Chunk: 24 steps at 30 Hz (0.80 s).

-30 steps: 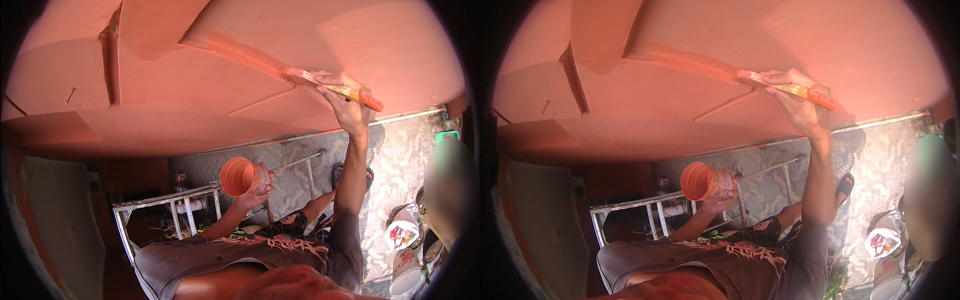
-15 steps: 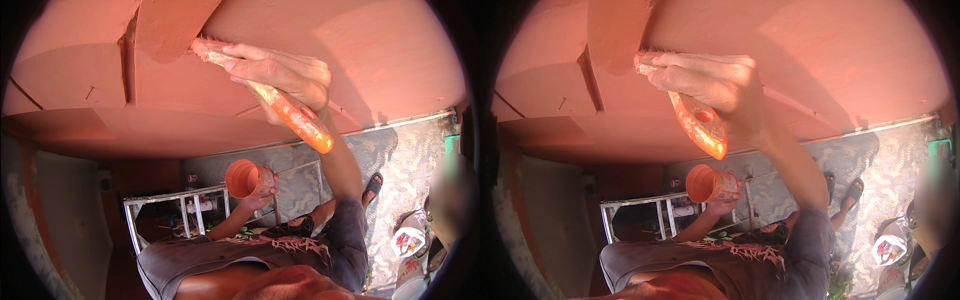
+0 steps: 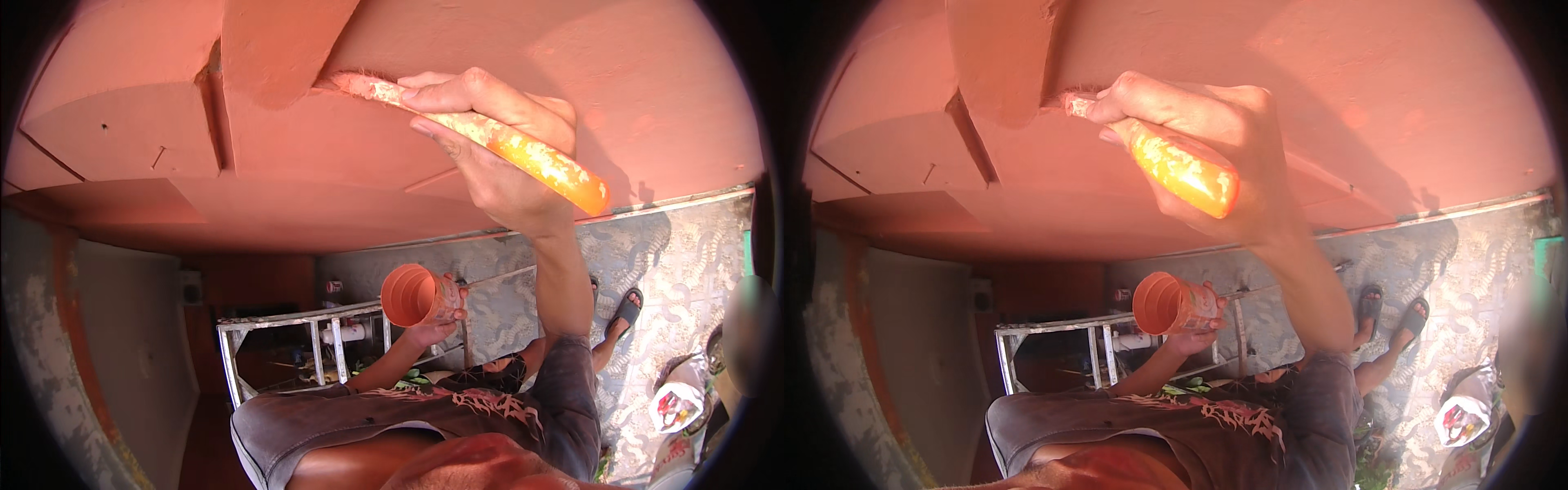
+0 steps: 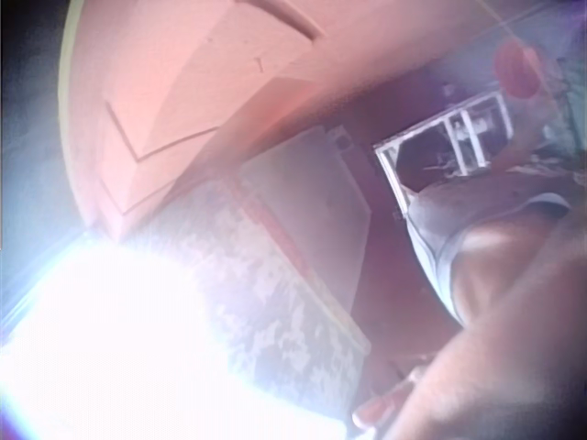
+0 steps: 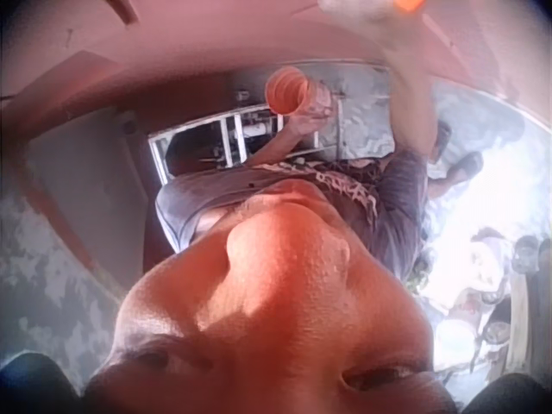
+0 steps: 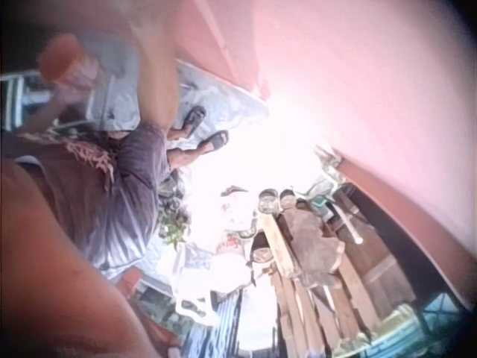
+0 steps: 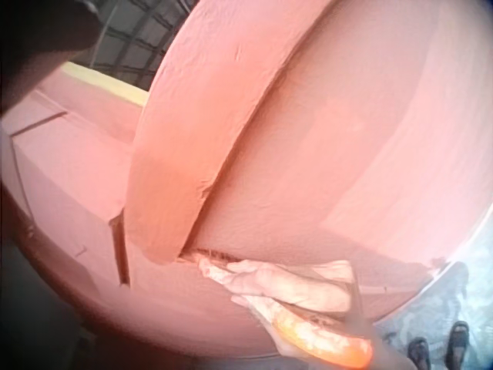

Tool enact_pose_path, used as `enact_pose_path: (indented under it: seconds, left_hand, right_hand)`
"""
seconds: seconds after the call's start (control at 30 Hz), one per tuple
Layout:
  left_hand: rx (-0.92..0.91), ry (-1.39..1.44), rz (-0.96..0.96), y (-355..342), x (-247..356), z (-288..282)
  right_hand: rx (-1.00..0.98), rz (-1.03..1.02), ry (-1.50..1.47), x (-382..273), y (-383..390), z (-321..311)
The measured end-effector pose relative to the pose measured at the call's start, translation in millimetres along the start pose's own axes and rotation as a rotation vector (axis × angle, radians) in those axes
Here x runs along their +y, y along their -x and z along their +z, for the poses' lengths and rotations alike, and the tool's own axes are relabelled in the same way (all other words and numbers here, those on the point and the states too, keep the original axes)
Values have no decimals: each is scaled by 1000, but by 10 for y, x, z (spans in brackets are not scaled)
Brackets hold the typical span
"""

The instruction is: The person paints a pink ceiling using a paintbrush and a small paint container. They repeatedly dip the brush into the container and apply paint to the ceiling surface, occasionally sitting on the floor to reach higher areas.

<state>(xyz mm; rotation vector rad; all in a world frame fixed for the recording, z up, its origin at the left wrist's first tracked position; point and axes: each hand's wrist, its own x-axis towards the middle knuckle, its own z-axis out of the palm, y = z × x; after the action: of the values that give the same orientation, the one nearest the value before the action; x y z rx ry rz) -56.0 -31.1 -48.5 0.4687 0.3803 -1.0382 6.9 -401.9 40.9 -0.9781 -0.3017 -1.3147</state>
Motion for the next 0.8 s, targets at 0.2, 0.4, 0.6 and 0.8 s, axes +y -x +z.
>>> enact_pose_path:
  seconds: [0.2,0.4,0.6,0.8]
  left_hand:
    - [-4,-15,-10,-62,8,29]
    - [2,-40,-25,-104,33,0]
    - [-62,-25,-45,-136,63,56]
    - [-31,-31,-30,-190,-19,59]
  right_hand:
    - [-59,-169,9,-44,-111,-63]
    - [-235,-164,166,-291,-224,55]
    - [-59,-10,60,-159,-73,-52]
    - [-13,-102,-117,101,-121,106]
